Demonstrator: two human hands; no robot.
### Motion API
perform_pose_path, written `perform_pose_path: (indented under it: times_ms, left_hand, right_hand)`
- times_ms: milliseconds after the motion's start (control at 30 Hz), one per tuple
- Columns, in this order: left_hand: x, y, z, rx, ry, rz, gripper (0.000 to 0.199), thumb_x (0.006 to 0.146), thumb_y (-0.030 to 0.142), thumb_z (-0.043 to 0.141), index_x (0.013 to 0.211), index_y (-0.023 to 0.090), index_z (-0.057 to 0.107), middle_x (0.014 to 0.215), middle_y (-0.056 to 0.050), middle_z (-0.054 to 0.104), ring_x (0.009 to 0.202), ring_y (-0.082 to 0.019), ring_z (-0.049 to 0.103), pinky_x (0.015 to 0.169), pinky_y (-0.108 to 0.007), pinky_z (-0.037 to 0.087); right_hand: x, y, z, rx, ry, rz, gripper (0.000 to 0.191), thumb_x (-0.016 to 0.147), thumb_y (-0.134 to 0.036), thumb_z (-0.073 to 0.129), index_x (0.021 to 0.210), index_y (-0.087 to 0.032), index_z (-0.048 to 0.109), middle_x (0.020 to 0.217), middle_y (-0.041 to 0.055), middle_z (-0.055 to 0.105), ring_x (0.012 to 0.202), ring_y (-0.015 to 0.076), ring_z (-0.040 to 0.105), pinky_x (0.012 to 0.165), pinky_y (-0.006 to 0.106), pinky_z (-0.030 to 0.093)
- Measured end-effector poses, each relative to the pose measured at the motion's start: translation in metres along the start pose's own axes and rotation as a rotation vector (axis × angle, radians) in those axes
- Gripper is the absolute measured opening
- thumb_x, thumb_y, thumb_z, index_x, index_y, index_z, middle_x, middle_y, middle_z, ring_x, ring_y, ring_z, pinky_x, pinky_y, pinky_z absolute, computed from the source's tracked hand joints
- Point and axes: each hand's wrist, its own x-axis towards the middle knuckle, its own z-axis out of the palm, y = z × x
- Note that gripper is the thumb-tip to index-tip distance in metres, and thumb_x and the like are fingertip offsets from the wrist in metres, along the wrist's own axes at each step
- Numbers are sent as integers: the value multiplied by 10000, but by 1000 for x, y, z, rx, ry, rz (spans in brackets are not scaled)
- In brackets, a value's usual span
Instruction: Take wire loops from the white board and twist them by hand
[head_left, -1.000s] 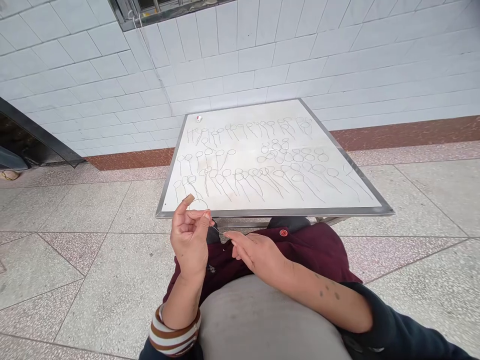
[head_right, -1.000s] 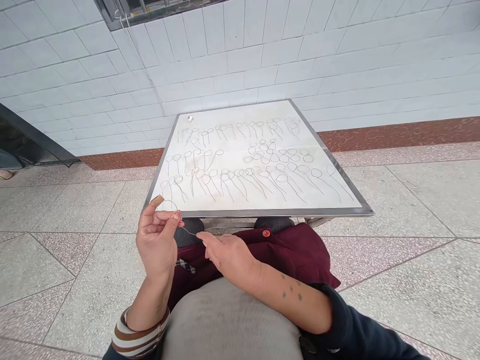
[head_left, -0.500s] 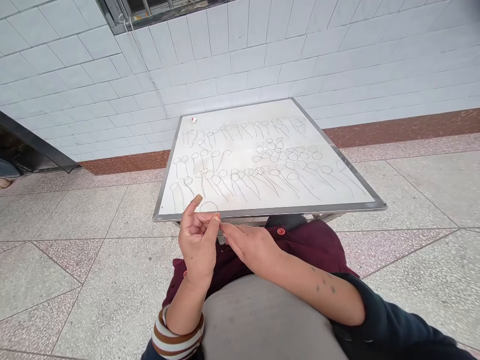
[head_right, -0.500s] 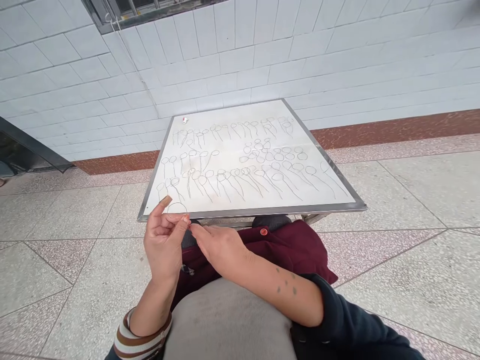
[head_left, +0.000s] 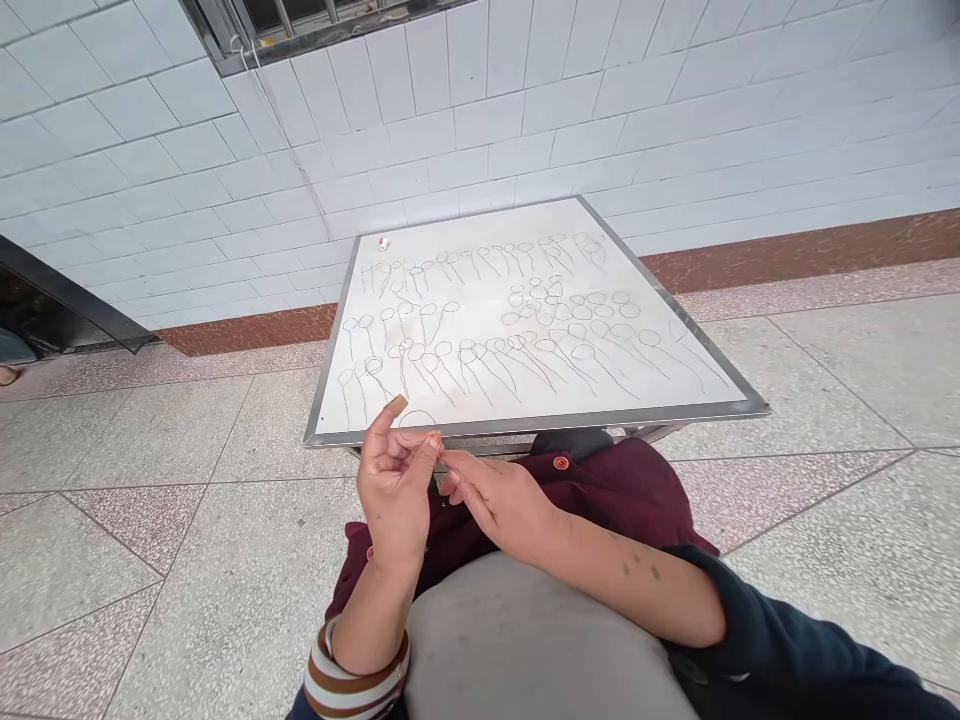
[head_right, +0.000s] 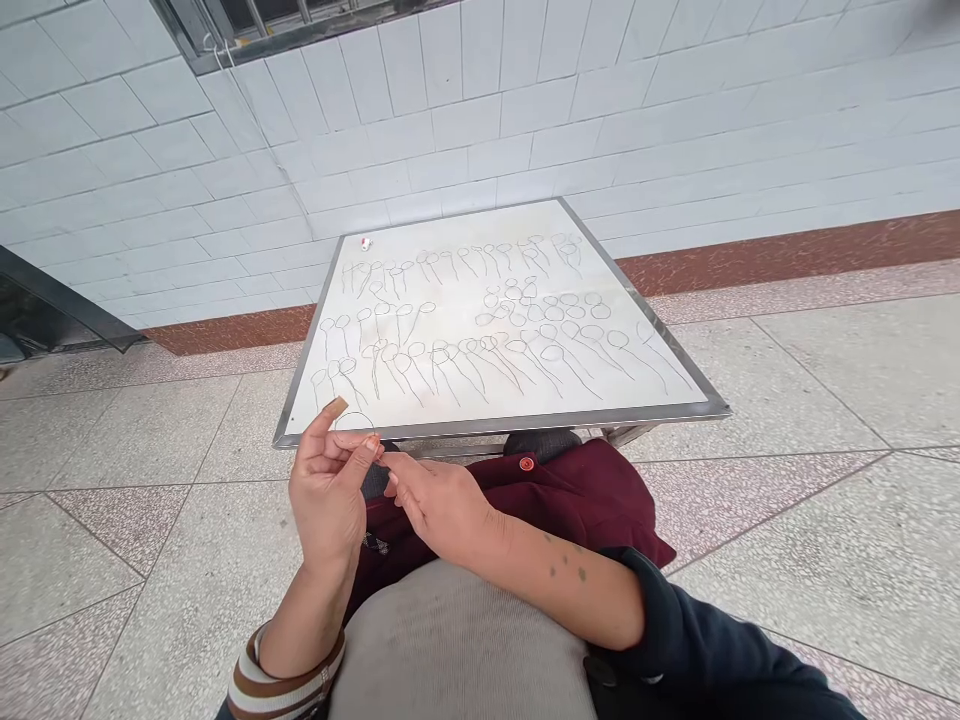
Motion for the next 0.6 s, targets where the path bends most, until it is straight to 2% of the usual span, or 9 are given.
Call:
perform_pose_path:
  times_ms: [100, 267, 433, 600]
  left_hand:
    - [1, -1, 0, -57, -19, -11, 542, 756, 182, 760, 1261, 231, 568, 730, 39, 666, 730, -94, 642, 761, -209, 501]
    - [2, -1, 1, -78, -55, -36, 560, 758, 200, 757, 1273, 232, 542, 721, 44, 668, 688, -103, 641, 706, -220, 506]
    - [3, -1, 2, -81, -49, -50, 563, 754, 210, 761, 1270, 239, 540, 716, 56, 652, 645, -92, 621, 684, -218, 501]
    - [4, -2, 1, -69, -65, -41, 554, 759, 181, 753, 1271, 230, 549, 713, 49, 656, 695, -98, 631, 740, -228, 502]
  right_hand:
    - [5, -5, -3, -37, 1, 43, 268, 964, -135, 360, 1173, -181, 521, 881, 30, 716, 763, 163, 670, 675, 279, 504]
    - [14, -6, -4, -102, 52, 104, 170, 987, -252, 446, 1094, -179, 556, 863, 26, 735, 699, 164, 682, 595, 257, 457]
    - [15, -7, -5, -88, 84, 72, 187, 1003, -222, 401, 1083, -184, 565, 793, -13, 722, 647, 124, 659, 570, 228, 422]
    - [14, -6, -5, -232, 94, 19, 226, 994, -197, 377, 1070, -163, 587, 717, 1, 685, 591, 121, 601, 534, 235, 371]
